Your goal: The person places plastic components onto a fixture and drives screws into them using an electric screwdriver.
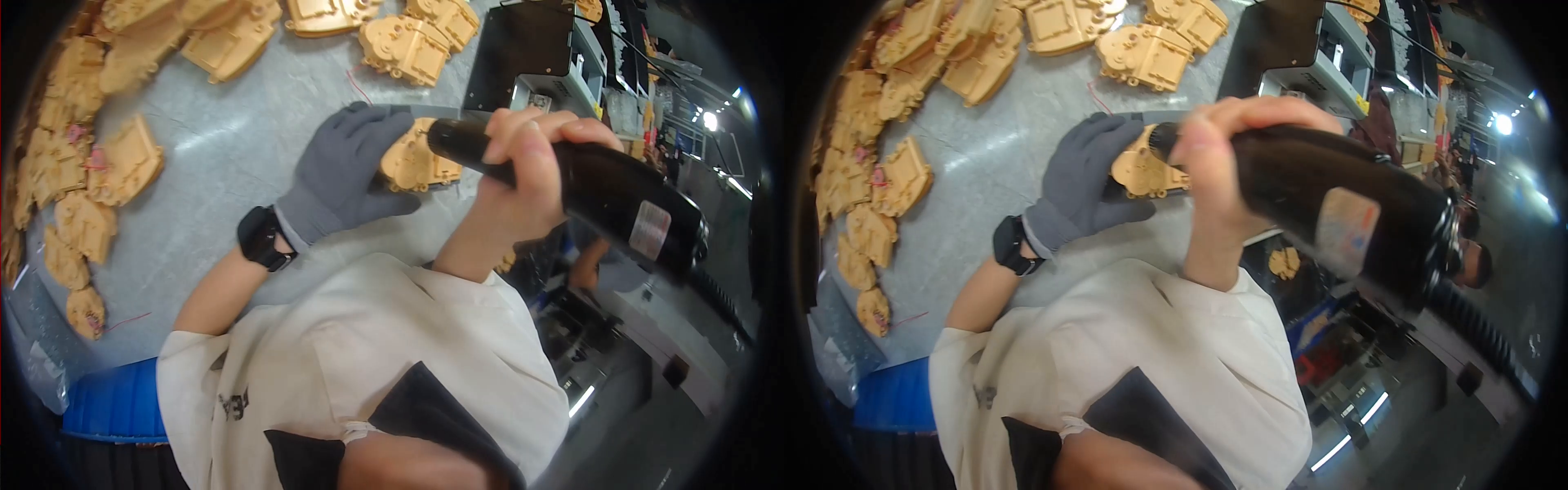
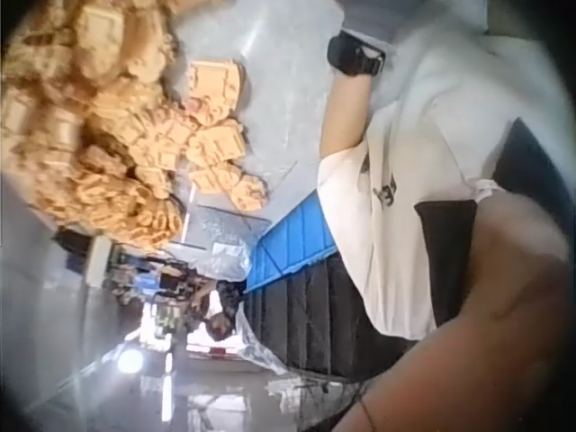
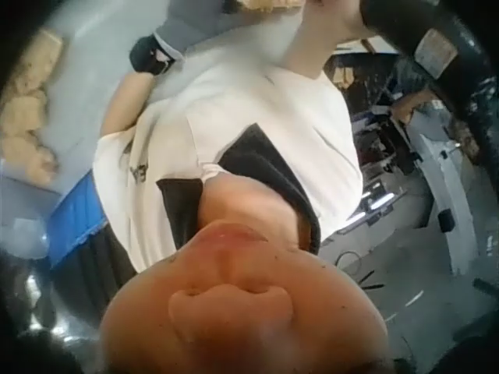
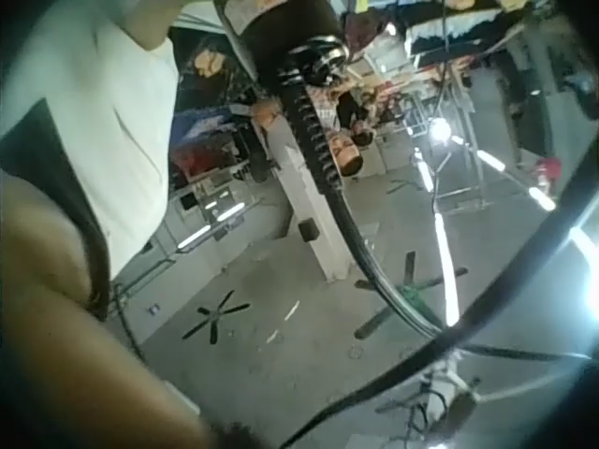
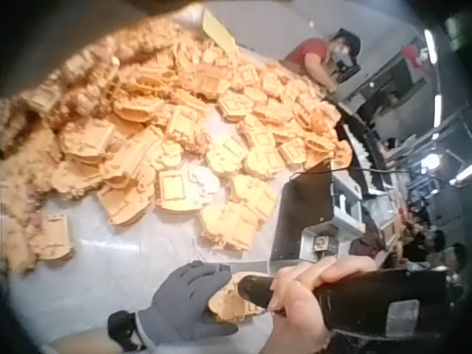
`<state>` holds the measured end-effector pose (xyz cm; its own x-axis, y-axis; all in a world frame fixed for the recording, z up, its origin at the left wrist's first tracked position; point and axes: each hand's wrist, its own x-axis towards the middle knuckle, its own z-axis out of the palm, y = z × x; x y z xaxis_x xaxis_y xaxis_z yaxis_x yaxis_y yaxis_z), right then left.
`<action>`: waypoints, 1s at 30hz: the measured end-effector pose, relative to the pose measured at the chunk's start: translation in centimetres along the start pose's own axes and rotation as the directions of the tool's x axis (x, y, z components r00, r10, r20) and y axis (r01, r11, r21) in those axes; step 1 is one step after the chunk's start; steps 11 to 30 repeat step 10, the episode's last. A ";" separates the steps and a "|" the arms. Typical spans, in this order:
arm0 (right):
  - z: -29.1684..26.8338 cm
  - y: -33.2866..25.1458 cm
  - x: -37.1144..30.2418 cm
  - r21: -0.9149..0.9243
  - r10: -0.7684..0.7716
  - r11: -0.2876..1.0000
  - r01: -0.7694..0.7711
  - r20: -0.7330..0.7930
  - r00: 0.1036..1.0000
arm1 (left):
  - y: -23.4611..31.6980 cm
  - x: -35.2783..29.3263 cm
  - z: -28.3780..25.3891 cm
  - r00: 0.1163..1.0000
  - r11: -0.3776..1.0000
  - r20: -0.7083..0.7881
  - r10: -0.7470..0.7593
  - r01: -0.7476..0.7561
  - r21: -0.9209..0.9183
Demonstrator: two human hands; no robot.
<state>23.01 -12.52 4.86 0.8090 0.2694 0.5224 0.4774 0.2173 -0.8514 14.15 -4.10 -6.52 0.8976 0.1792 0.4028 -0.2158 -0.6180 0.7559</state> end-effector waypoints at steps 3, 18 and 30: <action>-2.6 -1.0 -0.7 0.383 0.258 0.901 -0.204 -0.095 0.961 | 2.0 -0.6 -0.1 0.979 0.976 -0.059 -0.197 0.191 -0.104; -12.4 -3.3 -1.6 0.768 0.317 0.629 -0.121 -0.111 0.942 | 6.9 1.6 -3.6 0.822 0.679 0.139 -0.552 0.540 -0.498; -12.4 -3.3 -1.6 0.768 0.317 0.629 -0.121 -0.111 0.942 | 6.9 1.6 -3.6 0.822 0.679 0.139 -0.552 0.540 -0.498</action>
